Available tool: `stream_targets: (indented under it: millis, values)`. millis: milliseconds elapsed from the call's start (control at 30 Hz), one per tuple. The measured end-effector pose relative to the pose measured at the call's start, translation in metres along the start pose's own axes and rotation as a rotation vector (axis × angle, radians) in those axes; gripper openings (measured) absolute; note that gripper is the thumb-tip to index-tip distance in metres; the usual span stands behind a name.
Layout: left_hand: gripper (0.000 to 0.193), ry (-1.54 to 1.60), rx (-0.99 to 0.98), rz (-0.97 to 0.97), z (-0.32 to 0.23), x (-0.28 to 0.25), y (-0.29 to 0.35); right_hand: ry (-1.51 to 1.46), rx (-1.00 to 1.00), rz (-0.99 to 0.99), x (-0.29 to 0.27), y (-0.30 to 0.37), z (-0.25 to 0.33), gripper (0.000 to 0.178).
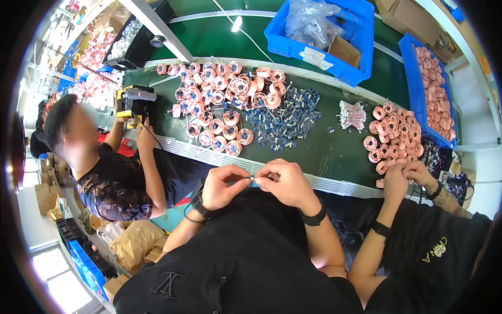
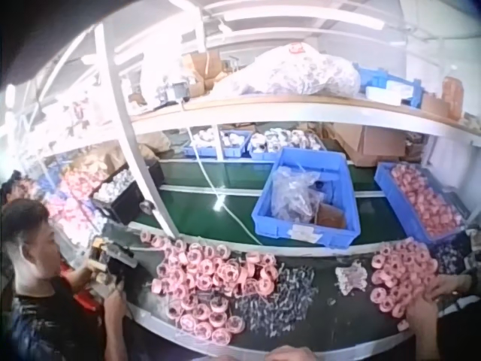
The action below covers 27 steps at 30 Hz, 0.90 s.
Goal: Manually assemble small circular electronic components at a factory workbench.
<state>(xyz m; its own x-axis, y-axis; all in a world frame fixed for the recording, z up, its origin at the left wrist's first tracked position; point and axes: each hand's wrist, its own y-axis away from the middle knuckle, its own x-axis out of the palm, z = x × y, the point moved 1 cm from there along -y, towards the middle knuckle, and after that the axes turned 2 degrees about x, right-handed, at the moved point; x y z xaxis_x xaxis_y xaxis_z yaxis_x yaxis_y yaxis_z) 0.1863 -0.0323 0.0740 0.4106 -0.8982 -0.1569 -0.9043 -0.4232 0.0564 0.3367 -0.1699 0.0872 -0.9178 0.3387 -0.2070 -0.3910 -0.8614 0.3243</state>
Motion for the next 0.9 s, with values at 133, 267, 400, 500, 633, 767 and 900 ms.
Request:
stream_targets:
  millis: [133, 267, 400, 500, 633, 767, 900]
  values:
    - [0.014, 0.038, -0.062, -0.007, 0.003, -0.002, 0.004, 0.047, -0.116, -0.055, 0.007, 0.0, -0.003, 0.012]
    - [0.011, -0.034, 0.025, -0.034, 0.003, -0.004, 0.006, 0.0, -0.084, -0.086, 0.011, 0.004, 0.004, 0.012]
    - [0.01, -0.057, 0.074, -0.003, 0.0, -0.008, 0.006, 0.072, -0.114, -0.048, 0.011, 0.005, 0.005, 0.011]
    - [0.01, -0.041, 0.153, 0.069, -0.004, -0.01, 0.009, 0.067, -0.323, 0.069, 0.004, 0.007, 0.006, 0.011]
    - [0.011, -0.047, 0.182, 0.155, -0.006, -0.008, 0.016, -0.015, -0.371, 0.164, 0.002, 0.006, -0.001, 0.01]
    - [0.012, -0.044, 0.181, 0.195, -0.01, -0.009, 0.016, -0.139, -0.238, 0.249, 0.005, 0.006, -0.006, 0.01]
    - [0.009, 0.099, 0.002, 0.144, -0.005, -0.009, 0.016, -0.276, -0.036, 0.21, 0.01, 0.002, -0.02, 0.011]
